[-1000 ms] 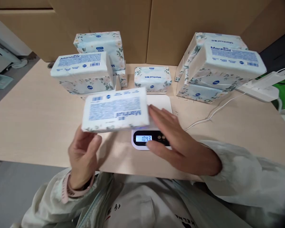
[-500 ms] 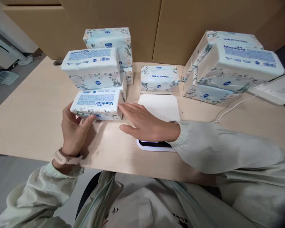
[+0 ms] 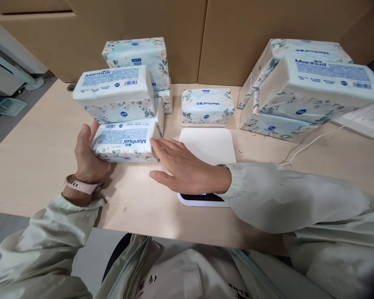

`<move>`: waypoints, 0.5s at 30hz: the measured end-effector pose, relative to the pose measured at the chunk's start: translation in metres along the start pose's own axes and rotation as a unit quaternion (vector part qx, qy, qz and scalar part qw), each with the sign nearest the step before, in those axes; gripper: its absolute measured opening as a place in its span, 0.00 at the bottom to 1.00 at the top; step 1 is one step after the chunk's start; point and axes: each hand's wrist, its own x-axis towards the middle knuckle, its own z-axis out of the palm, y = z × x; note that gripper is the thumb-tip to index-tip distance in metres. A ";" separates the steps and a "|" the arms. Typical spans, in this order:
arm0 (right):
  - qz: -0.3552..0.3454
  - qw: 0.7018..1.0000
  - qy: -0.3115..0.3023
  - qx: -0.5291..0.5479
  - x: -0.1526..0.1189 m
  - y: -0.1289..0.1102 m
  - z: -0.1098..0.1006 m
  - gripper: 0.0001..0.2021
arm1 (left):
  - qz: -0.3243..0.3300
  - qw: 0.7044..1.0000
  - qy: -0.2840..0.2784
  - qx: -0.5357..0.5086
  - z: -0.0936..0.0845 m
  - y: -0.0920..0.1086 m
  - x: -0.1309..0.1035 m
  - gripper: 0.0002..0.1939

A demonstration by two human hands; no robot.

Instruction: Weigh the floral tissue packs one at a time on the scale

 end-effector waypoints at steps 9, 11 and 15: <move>0.057 0.998 0.015 0.014 0.030 0.023 -0.009 0.32 | -0.001 0.997 -0.064 0.045 0.012 -0.014 0.053 0.38; 0.061 0.998 0.016 0.023 0.029 0.028 -0.016 0.32 | 0.011 0.997 -0.037 0.064 0.012 -0.015 0.060 0.39; 0.042 0.990 0.129 0.041 -0.008 0.034 -0.031 0.31 | 0.147 0.970 0.092 0.168 0.025 0.008 0.032 0.35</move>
